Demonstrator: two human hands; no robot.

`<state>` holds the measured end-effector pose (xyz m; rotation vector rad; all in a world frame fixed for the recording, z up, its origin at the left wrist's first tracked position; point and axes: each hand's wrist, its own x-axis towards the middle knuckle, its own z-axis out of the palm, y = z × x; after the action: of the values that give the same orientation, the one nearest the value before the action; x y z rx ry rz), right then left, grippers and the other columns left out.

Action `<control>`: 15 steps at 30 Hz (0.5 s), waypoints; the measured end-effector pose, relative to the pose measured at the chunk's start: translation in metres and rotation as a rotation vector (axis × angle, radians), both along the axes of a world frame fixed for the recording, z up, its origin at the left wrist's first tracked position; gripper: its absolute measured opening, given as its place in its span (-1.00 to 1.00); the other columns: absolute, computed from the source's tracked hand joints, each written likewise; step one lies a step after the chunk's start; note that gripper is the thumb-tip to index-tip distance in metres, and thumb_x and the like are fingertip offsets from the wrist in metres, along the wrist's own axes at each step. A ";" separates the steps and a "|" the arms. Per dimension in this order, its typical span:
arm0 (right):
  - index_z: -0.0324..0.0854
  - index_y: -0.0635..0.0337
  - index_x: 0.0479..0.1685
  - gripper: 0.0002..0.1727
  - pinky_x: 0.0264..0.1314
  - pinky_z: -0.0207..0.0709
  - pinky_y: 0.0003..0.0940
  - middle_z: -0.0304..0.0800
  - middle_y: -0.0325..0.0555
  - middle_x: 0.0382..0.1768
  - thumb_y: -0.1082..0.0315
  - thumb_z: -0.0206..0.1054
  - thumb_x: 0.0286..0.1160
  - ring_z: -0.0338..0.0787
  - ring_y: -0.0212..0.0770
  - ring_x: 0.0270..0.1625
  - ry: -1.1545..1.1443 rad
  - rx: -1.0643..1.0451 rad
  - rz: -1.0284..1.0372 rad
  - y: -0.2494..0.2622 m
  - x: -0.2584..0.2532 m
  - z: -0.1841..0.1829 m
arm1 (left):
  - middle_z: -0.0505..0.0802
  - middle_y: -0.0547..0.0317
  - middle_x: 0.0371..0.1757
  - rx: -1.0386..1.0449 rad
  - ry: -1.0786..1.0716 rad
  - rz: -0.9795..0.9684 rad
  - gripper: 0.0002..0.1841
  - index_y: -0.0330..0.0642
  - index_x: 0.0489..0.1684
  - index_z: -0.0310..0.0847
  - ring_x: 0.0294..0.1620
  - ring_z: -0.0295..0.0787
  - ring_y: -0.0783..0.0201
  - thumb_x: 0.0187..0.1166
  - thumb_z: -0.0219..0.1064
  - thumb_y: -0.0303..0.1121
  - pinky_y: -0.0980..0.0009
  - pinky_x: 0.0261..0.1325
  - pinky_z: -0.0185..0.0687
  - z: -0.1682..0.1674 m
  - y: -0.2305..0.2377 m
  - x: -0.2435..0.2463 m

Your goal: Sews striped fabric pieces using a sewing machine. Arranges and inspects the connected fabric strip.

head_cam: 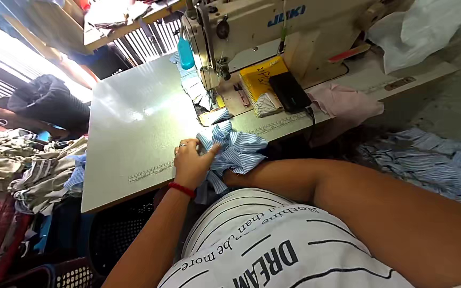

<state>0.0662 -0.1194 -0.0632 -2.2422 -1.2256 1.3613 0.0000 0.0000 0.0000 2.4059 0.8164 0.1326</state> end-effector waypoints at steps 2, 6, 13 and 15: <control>0.25 0.46 0.70 -0.41 0.85 -0.01 -0.14 0.34 0.31 0.71 0.35 0.21 0.78 0.27 0.08 0.80 0.102 0.004 -0.144 -0.004 0.000 -0.001 | 0.63 -0.33 0.40 0.095 0.080 -0.081 -0.35 -0.33 0.26 0.63 0.46 0.49 -0.36 0.37 0.57 0.04 -0.41 0.38 0.37 0.000 -0.009 0.010; 0.55 0.53 0.40 -0.44 0.64 0.24 0.32 0.60 0.49 0.42 0.14 0.21 0.74 0.54 0.37 0.56 -0.102 0.106 0.217 0.007 -0.005 -0.007 | 0.82 -0.28 0.07 0.120 0.036 -0.100 -0.66 -0.34 0.20 0.68 0.18 0.77 -0.23 0.60 0.40 -0.29 -0.29 0.27 0.60 0.003 0.012 0.000; 0.51 0.29 0.59 -0.52 0.53 0.55 -0.15 0.73 0.18 0.38 0.46 0.22 0.69 0.76 -0.05 0.38 0.364 0.612 0.384 -0.033 0.035 0.052 | 0.79 0.01 -0.11 -0.228 -0.294 0.288 -0.66 -0.32 0.28 0.40 -0.17 0.74 0.25 0.81 0.15 -0.20 0.18 -0.01 0.65 -0.003 0.040 -0.028; 0.74 0.32 0.24 -0.68 0.39 0.60 -0.12 0.85 0.12 0.11 0.39 0.18 0.72 0.82 -0.11 0.19 0.277 0.640 0.223 -0.061 0.044 0.027 | 0.74 0.18 -0.17 -0.459 -0.373 0.305 -0.65 -0.17 0.32 0.30 -0.28 0.67 0.41 0.78 0.22 -0.20 0.37 -0.14 0.62 -0.006 0.040 -0.026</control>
<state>0.1100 -0.1807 -0.0366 -1.4695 -1.5595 1.0866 -0.0258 0.0401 -0.0060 1.7491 0.9133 0.4474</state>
